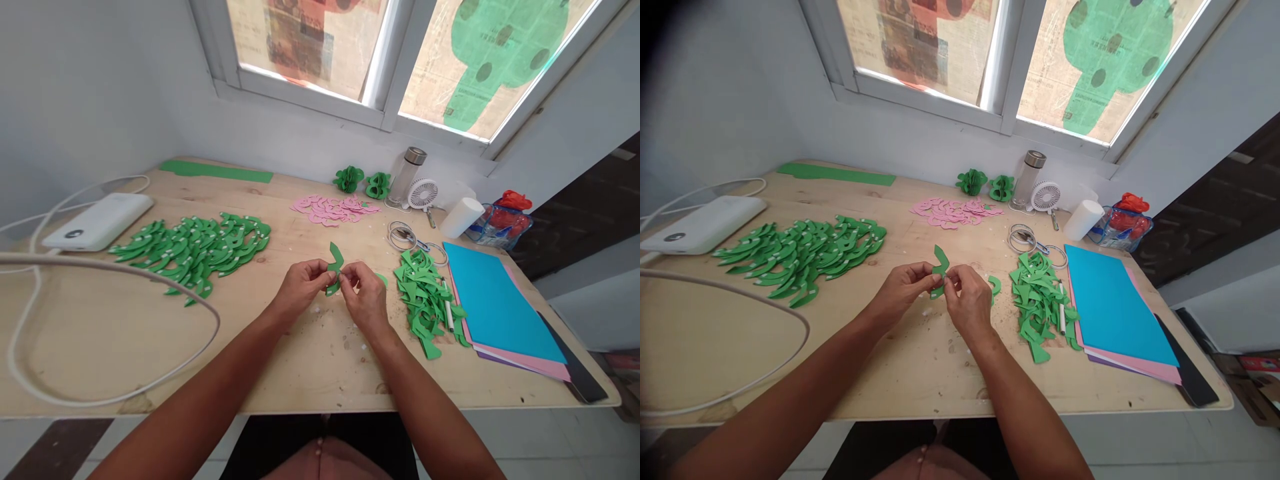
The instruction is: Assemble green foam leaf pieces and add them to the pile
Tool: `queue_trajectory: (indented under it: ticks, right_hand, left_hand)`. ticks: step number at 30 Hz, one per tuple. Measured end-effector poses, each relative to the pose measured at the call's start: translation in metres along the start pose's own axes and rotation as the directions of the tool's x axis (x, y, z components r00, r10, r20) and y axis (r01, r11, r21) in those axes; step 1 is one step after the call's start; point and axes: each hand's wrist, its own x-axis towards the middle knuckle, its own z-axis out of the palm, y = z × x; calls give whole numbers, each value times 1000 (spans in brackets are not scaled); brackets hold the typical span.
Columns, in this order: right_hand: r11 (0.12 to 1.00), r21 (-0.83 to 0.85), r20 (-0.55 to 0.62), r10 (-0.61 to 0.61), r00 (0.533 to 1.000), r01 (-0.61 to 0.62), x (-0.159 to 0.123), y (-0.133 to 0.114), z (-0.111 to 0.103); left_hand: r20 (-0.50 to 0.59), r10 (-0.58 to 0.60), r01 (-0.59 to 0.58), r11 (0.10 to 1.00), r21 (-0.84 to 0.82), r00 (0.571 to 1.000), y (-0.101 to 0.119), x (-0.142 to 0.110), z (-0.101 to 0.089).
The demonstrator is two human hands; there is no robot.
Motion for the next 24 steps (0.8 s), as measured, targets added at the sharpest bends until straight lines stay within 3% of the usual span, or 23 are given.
queue_trajectory:
  ticks: [15, 20, 24]
  right_hand:
    - [997, 71, 44, -6, 999, 3, -1, -2, 0]
    - [969, 196, -183, 188, 965, -152, 5, 5, -6]
    - [909, 344, -167, 307, 937, -236, 10, 14, -6]
  left_hand:
    - [-65, -8, 9, 1000, 12, 998, -2, 2, -1]
    - [-73, -59, 57, 998, -35, 996, -4, 3, -4]
    - [-44, -96, 91, 991, -95, 994, -4, 3, -5]
